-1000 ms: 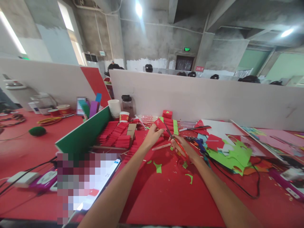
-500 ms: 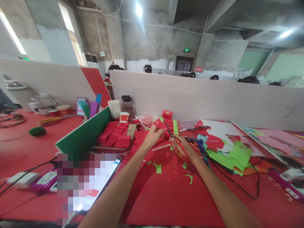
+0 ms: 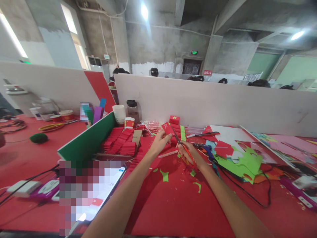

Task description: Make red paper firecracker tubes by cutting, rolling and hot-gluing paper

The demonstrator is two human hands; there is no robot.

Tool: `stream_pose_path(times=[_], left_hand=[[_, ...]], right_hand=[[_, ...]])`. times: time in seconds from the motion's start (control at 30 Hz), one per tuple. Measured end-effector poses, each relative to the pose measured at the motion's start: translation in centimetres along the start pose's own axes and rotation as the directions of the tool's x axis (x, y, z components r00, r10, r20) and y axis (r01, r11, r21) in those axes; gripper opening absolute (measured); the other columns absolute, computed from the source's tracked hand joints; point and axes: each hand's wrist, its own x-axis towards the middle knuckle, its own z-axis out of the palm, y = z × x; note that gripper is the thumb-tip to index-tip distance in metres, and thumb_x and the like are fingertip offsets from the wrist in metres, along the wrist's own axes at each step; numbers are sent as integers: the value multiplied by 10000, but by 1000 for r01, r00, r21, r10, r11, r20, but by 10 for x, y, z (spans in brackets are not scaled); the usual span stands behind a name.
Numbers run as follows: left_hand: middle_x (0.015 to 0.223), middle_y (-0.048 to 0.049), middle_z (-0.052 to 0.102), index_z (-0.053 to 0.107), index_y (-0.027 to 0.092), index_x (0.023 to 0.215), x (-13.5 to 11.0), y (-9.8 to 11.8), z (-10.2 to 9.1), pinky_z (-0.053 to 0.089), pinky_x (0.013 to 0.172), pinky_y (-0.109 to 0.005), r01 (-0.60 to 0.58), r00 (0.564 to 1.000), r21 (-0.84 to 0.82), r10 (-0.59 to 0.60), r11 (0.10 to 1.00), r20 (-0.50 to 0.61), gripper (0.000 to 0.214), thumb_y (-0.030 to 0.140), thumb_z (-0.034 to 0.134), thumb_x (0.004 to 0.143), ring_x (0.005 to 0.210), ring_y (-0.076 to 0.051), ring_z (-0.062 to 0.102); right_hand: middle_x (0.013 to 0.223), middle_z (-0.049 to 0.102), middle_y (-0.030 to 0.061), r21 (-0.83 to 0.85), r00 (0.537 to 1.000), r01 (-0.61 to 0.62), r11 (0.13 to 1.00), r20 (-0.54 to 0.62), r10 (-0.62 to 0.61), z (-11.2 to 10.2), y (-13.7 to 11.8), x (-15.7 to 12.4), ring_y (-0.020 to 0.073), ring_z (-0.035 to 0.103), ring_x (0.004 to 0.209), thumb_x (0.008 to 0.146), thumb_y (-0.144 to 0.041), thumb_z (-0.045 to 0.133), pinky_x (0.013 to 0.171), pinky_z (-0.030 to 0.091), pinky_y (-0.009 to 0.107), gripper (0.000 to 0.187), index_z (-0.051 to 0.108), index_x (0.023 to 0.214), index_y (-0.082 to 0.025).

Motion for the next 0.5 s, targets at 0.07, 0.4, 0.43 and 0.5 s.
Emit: stream_pose_path(times=[0.07, 0.4, 0.43, 0.5], left_hand=[[579, 24, 550, 532, 179, 683, 1, -1, 0, 439, 606, -260, -13, 1000, -12, 13, 1000, 5, 200, 340, 609, 776, 568, -128, 541], [613, 41, 518, 527, 175, 737, -1, 4, 2, 430, 577, -230, -15, 998, -42, 12, 999, -59, 151, 309, 583, 775, 564, -100, 510], [619, 41, 519, 532, 175, 746, -1, 4, 2, 430, 576, -228, -19, 998, -37, 17, 999, -64, 149, 312, 578, 779, 565, -98, 510], [622, 41, 516, 532, 175, 749, 0, 4, 2, 428, 574, -223, -29, 998, -24, 27, 999, -64, 158, 323, 574, 787, 569, -97, 510]], right_hand=[[669, 428, -25, 6, 1000, -3, 1000, 16, 3, 0, 0, 0, 90, 373, 491, 856, -600, 542, 406, 328, 190, 388, 551, 918, -216], [655, 427, -46, 67, 993, -42, 997, 117, 34, 1, 6, 1, 75, 381, 449, 844, -640, 539, 423, 353, 194, 425, 527, 951, -229], [647, 424, -48, 77, 992, -34, 997, 124, 24, 1, 7, 1, 75, 376, 447, 845, -651, 530, 420, 342, 193, 433, 522, 944, -229], [631, 418, -49, 86, 991, -27, 996, 134, 16, 2, 7, 0, 76, 368, 446, 852, -674, 496, 414, 316, 190, 452, 512, 928, -229]])
